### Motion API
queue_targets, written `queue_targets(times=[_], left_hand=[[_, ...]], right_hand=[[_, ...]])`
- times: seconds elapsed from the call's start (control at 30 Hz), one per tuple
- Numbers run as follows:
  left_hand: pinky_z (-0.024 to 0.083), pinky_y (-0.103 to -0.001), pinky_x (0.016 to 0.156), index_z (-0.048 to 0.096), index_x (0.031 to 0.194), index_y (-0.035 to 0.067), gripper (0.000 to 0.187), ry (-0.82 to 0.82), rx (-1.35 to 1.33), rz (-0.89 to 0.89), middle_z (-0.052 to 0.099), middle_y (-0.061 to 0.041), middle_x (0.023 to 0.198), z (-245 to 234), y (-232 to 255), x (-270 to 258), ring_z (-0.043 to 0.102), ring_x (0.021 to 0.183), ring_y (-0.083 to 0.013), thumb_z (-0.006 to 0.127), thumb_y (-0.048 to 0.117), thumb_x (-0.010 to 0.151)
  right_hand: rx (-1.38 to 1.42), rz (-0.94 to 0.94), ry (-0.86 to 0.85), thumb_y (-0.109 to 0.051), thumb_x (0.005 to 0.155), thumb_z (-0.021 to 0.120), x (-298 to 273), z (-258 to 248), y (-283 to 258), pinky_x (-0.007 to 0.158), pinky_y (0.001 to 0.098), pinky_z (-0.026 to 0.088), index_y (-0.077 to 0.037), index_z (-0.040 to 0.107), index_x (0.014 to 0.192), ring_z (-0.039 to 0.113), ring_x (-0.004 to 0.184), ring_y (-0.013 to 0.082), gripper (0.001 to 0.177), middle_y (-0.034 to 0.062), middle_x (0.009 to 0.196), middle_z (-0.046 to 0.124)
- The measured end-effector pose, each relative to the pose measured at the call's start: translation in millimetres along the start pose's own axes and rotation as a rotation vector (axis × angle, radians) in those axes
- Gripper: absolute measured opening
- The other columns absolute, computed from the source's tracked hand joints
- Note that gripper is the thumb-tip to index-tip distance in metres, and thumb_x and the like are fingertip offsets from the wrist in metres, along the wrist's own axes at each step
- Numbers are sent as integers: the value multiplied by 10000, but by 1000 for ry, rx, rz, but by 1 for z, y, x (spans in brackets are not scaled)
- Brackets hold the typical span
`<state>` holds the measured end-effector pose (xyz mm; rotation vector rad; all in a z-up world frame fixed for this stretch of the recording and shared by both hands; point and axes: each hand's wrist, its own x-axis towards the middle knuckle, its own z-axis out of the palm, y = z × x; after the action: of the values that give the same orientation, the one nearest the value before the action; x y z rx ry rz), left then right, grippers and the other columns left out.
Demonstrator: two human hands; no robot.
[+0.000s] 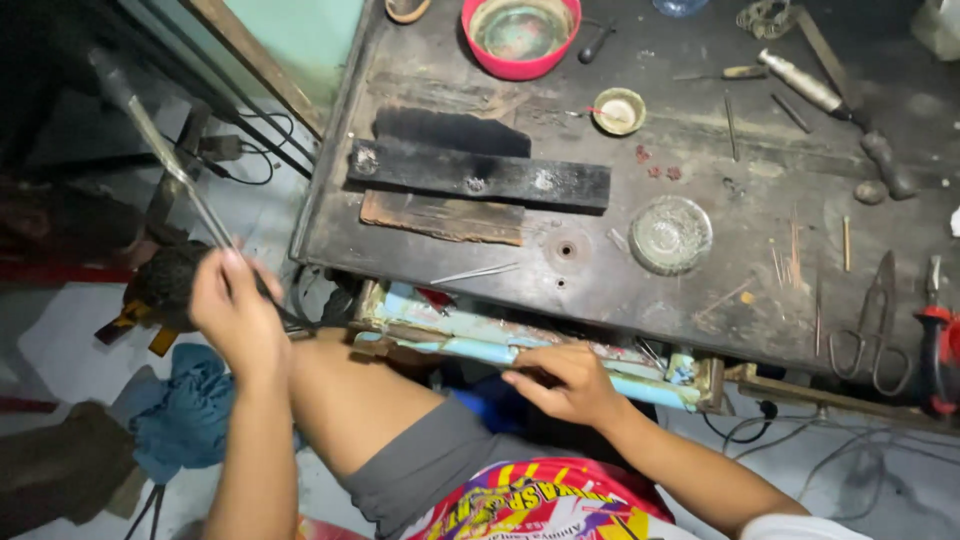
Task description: Soldering small decorative jewelry components using a blowtorch and tweezers at a workbench.
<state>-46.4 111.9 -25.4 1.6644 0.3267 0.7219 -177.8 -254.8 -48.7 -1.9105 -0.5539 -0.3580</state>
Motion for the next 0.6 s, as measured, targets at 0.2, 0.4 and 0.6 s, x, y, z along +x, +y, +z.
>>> queue_targets(times=[0.2, 0.4, 0.6], left_hand=[[228, -173, 439, 433, 1158, 158, 169, -344, -118, -118, 740, -150, 894, 11, 93, -170, 327, 467, -25, 524, 269, 1068], [537, -437, 991, 755, 1027, 42, 195, -579, 121, 131, 635, -167, 1215, 34, 98, -152, 660, 1096, -312, 569, 18, 974], [509, -403, 1076, 735, 1093, 14, 231, -1181, 637, 673, 735, -172, 1100, 40, 39, -96, 667, 1217, -332, 575, 93, 947]], right_hand=[[283, 5, -158, -194, 1044, 595, 23, 36, -38, 1020, 376, 545, -30, 661, 1240, 733, 1107, 284, 264, 136, 1220, 736], [458, 319, 14, -246, 1101, 307, 37, 75, -52, 1046, 646, 430, 85, 303, 1550, 516, 1292, 545, 558, 376, 1447, 515], [700, 400, 154, -134, 1112, 317, -22, 58, -8, 401, 237, 401, -9, 405, 1533, 376, 414, 115, 448, 19, 509, 426]])
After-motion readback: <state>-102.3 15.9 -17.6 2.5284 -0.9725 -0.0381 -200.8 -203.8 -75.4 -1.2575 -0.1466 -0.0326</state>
